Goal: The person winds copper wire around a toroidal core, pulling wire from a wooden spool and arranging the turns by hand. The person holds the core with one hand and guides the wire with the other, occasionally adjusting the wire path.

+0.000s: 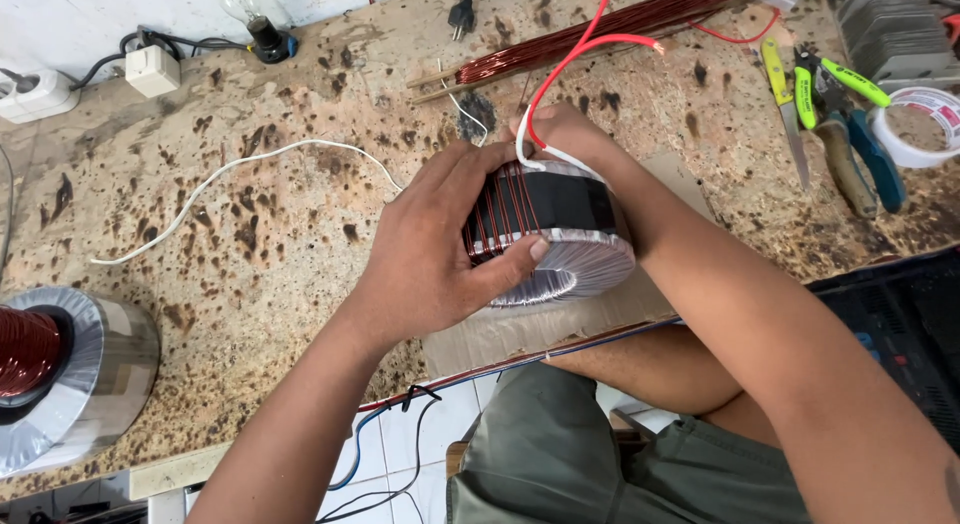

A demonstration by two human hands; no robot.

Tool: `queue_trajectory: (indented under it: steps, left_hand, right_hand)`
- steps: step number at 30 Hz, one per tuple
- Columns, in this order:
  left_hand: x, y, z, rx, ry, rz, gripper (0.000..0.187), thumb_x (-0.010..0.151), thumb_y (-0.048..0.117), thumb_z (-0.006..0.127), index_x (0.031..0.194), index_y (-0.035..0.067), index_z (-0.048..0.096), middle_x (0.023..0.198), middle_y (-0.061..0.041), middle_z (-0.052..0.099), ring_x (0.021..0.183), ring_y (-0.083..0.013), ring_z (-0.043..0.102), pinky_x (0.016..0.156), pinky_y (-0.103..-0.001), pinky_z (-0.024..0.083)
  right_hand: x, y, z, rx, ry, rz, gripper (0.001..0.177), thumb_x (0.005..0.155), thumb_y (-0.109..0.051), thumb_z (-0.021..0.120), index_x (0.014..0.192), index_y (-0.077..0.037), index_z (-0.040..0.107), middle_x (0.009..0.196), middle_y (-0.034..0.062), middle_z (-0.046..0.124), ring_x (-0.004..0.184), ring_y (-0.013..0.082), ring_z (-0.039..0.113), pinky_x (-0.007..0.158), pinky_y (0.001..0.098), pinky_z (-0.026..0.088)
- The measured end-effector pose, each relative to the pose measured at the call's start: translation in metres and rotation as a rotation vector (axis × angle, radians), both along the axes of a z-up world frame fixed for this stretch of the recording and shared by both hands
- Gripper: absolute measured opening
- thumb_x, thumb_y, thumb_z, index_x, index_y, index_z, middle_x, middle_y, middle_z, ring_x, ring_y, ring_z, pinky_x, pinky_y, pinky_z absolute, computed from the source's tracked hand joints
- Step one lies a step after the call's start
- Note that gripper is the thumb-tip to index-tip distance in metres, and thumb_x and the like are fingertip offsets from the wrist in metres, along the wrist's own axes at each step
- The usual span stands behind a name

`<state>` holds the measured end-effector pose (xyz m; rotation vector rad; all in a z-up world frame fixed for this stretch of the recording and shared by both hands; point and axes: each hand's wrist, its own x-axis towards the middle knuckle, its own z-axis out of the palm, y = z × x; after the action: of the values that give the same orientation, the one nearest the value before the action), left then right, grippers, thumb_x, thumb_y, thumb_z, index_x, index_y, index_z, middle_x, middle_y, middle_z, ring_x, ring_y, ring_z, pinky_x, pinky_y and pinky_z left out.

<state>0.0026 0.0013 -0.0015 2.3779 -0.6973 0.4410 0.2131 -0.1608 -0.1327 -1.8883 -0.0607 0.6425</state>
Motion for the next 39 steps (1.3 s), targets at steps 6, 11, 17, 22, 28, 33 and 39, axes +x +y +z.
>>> queue_trajectory:
  steps: [6,11,17,22,28,33,39]
  left_hand:
    - [-0.004,0.003,0.003,-0.011,0.037,0.015,0.059,0.095,0.047,0.062,0.136,0.007,0.050,0.119,-0.015,0.059,0.108,-0.0328,0.062,0.083,-0.044,0.052]
    - [-0.004,0.000,0.007,-0.022,0.057,-0.012,0.056,0.098,0.048,0.058,0.134,0.005,0.049,0.109,-0.013,0.056,0.101,-0.0321,0.059,0.080,-0.044,0.050]
    - [-0.002,0.006,0.002,-0.020,0.052,-0.066,0.053,0.102,0.037,0.052,0.141,0.001,0.047,0.137,-0.021,0.060,0.129,-0.0393,0.055,0.106,-0.051,0.047]
    - [-0.003,0.003,0.001,-0.038,0.020,-0.027,0.053,0.097,0.037,0.061,0.137,0.003,0.051,0.125,-0.018,0.062,0.116,-0.0348,0.060,0.096,-0.046,0.049]
    - [-0.003,0.001,0.002,-0.047,0.025,-0.032,0.053,0.098,0.038,0.060,0.136,0.003,0.052,0.122,-0.018,0.061,0.113,-0.0345,0.060,0.095,-0.044,0.047]
    - [-0.004,0.001,0.004,-0.055,0.032,-0.022,0.052,0.097,0.038,0.060,0.135,0.003,0.052,0.117,-0.017,0.060,0.108,-0.0336,0.061,0.091,-0.043,0.047]
    - [-0.003,0.000,0.004,-0.060,0.040,-0.008,0.055,0.098,0.047,0.057,0.133,0.004,0.052,0.112,-0.014,0.059,0.102,-0.0310,0.061,0.084,-0.041,0.048]
  right_hand:
    - [-0.119,-0.024,0.095,0.140,-0.137,-0.387,0.026,0.102,-0.032,0.051,0.112,-0.016,0.069,0.099,0.0013,0.073,0.077,0.0102,0.066,0.067,0.0215,0.049]
    - [-0.233,-0.024,0.049,0.541,-1.174,-0.821,0.027,0.108,-0.032,0.054,0.102,-0.008,0.041,0.081,0.0094,0.043,0.066,0.0202,0.048,0.066,0.0339,0.043]
    - [-0.261,-0.001,0.050,0.164,-1.133,-0.522,0.027,0.092,-0.013,0.078,0.111,-0.006,0.060,0.106,0.0123,0.056,0.064,0.0110,0.057,0.059,0.0229,0.053]
    - [-0.259,0.009,0.062,0.068,-1.188,-0.555,0.014,0.092,-0.006,0.079,0.098,-0.005,0.066,0.084,0.0074,0.058,0.063,0.0129,0.052,0.060,0.0260,0.048]
    - [-0.256,0.010,0.059,0.031,-1.242,-0.547,0.012,0.090,0.001,0.076,0.089,-0.003,0.065,0.083,0.0081,0.066,0.063,0.0154,0.061,0.062,0.0292,0.054]
    - [-0.259,0.014,0.052,-0.015,-1.264,-0.613,0.013,0.085,0.003,0.072,0.084,-0.007,0.063,0.076,0.0017,0.066,0.064,0.0153,0.059,0.064,0.0303,0.049]
    - [-0.261,0.019,0.059,0.074,-1.194,-0.613,0.009,0.093,0.001,0.075,0.097,-0.003,0.068,0.081,0.0077,0.063,0.061,0.0118,0.055,0.062,0.0260,0.051]
